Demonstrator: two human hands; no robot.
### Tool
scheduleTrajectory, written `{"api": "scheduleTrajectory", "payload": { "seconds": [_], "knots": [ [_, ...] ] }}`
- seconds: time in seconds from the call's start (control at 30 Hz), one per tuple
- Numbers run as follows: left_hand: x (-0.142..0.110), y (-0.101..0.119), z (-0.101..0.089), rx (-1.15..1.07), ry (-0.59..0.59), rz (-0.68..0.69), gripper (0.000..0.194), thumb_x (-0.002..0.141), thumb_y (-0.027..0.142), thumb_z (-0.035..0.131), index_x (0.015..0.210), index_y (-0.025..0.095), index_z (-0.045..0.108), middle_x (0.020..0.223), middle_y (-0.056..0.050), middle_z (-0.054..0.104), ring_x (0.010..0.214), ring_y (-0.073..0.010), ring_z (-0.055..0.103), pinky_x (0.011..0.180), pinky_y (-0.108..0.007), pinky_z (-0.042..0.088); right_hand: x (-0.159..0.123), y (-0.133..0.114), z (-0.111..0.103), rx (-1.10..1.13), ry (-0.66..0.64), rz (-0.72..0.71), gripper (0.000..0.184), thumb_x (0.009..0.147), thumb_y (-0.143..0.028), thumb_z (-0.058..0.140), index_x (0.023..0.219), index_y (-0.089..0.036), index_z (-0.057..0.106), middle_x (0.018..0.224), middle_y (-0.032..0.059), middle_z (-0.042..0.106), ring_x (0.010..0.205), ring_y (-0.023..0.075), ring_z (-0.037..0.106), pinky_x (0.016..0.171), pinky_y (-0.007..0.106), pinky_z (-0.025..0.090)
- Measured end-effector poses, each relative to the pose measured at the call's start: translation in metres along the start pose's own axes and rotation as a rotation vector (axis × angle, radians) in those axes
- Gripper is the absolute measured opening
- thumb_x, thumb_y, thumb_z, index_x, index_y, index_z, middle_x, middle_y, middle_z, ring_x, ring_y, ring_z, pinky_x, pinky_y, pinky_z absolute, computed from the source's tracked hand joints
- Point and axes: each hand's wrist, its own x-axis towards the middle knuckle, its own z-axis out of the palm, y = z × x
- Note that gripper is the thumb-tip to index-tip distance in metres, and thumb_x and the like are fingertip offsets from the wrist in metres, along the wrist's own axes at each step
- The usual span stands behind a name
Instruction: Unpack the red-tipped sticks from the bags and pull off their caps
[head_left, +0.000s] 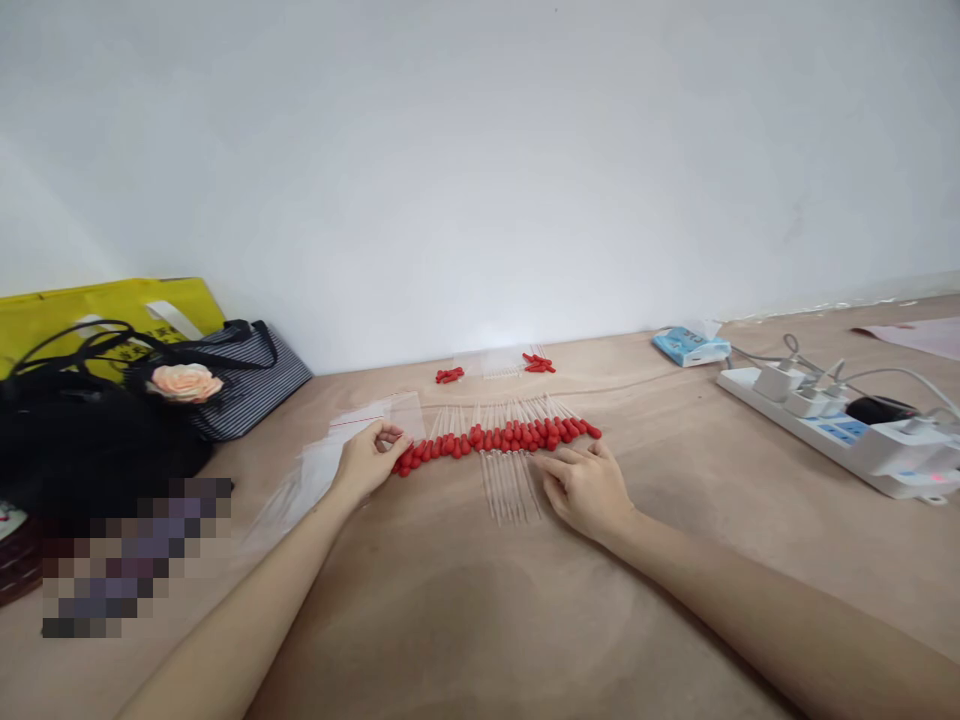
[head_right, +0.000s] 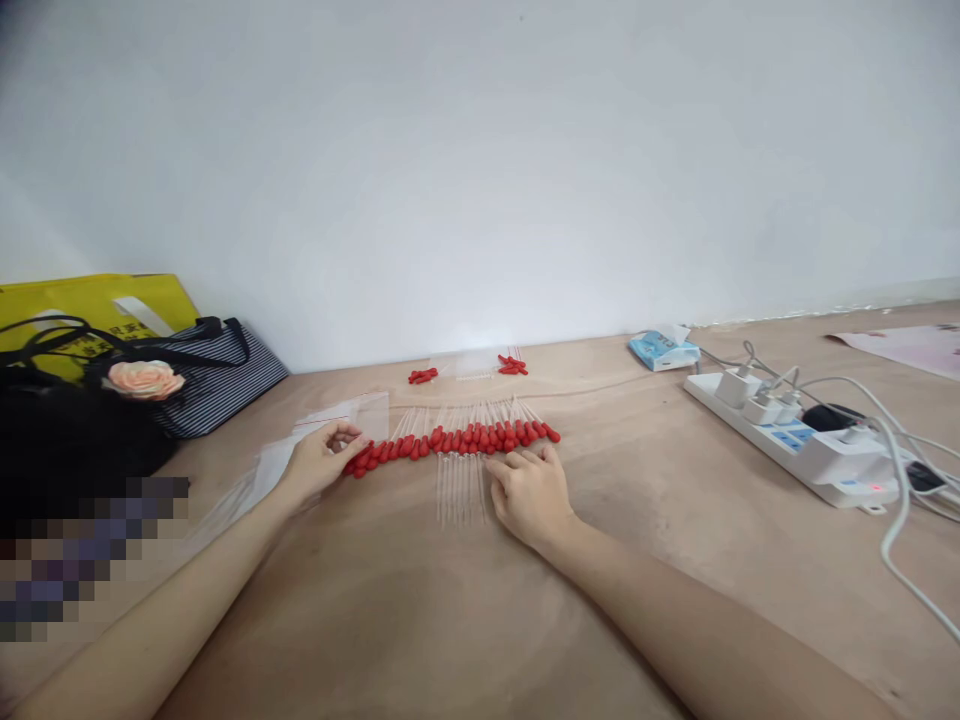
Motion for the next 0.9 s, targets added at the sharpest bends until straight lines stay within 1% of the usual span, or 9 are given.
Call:
{"api": "scheduleTrajectory", "payload": {
  "seconds": [0.13,0.3,0.53,0.6,0.67,0.73,0.77,0.83,0.9],
  "knots": [
    [-0.002,0.0,0.001,-0.01,-0.019,-0.039,0.038,0.065,0.052,0.053,0.078,0.017,0.06,0.071,-0.003,0.064,0.06,-0.0144,0.054,0.057,-0.025,0.041,0.0,-0.003,0.0,-0.01,-0.046,0.015,0.029,0.076,-0.013,0.042,0.094,-0.022,0.063,0.076,0.003,0.063,0.069,0.0135,0.052,0.064,0.031,0.019],
    [-0.001,-0.005,0.003,-0.031,0.013,-0.046,0.042,0.067,0.054,0.047,0.077,0.016,0.061,0.072,-0.005,0.065,0.067,-0.017,0.058,0.06,-0.025,0.043,0.001,-0.008,-0.002,0.003,-0.12,-0.006,0.026,0.08,-0.018,0.041,0.096,-0.02,0.06,0.076,0.0037,0.06,0.069,0.0138,0.051,0.062,0.03,0.019],
    [-0.002,0.003,-0.002,0.059,0.042,-0.033,0.032,0.068,0.045,0.048,0.076,0.018,0.062,0.076,-0.004,0.064,0.071,-0.0193,0.058,0.062,-0.027,0.043,0.0,-0.008,-0.004,0.127,-0.11,-0.012,0.03,0.089,-0.03,0.031,0.101,-0.021,0.057,0.083,0.0043,0.062,0.075,0.0152,0.052,0.065,0.03,0.02],
    [-0.006,0.01,-0.001,0.119,0.073,0.026,0.028,0.069,0.042,0.049,0.076,0.019,0.062,0.079,-0.005,0.064,0.077,-0.021,0.057,0.067,-0.029,0.043,0.001,-0.006,-0.005,0.18,-0.103,0.01,0.033,0.091,-0.03,0.027,0.098,-0.021,0.058,0.083,0.0032,0.063,0.076,0.0151,0.052,0.066,0.03,0.021],
    [-0.011,0.019,0.002,0.186,0.081,0.159,0.024,0.071,0.039,0.049,0.075,0.019,0.062,0.081,-0.005,0.064,0.082,-0.0218,0.055,0.073,-0.032,0.042,0.002,-0.004,-0.004,0.224,-0.094,0.053,0.036,0.092,-0.03,0.025,0.09,-0.021,0.059,0.08,0.0023,0.063,0.076,0.0148,0.053,0.066,0.03,0.022],
    [-0.012,0.029,0.008,0.232,0.049,0.302,0.021,0.074,0.036,0.049,0.076,0.02,0.062,0.083,-0.004,0.064,0.085,-0.0213,0.055,0.078,-0.033,0.041,0.003,-0.001,-0.004,0.25,-0.083,0.098,0.038,0.092,-0.032,0.025,0.08,-0.02,0.059,0.077,0.0019,0.063,0.074,0.0144,0.053,0.065,0.029,0.022],
    [-0.011,0.033,0.011,0.251,0.024,0.336,0.019,0.075,0.035,0.049,0.077,0.02,0.061,0.085,-0.003,0.064,0.087,-0.0209,0.055,0.081,-0.033,0.041,0.004,0.0,-0.003,0.257,-0.077,0.117,0.04,0.092,-0.032,0.025,0.076,-0.02,0.059,0.076,0.0017,0.063,0.072,0.014,0.053,0.065,0.029,0.022],
    [-0.001,0.039,0.018,0.304,-0.015,0.319,0.016,0.075,0.032,0.051,0.08,0.02,0.061,0.09,-0.003,0.064,0.092,-0.0204,0.054,0.085,-0.032,0.04,0.004,0.002,-0.003,0.263,-0.069,0.141,0.041,0.092,-0.034,0.025,0.07,-0.019,0.057,0.074,0.001,0.062,0.069,0.0133,0.052,0.064,0.028,0.023],
    [0.018,0.041,0.024,0.366,-0.036,0.226,0.014,0.076,0.027,0.052,0.085,0.02,0.061,0.097,-0.003,0.063,0.099,-0.0206,0.053,0.089,-0.031,0.038,0.004,0.002,-0.003,0.268,-0.063,0.148,0.042,0.092,-0.034,0.026,0.068,-0.019,0.056,0.073,0.0003,0.061,0.069,0.0129,0.052,0.064,0.028,0.023]
  ]
}}
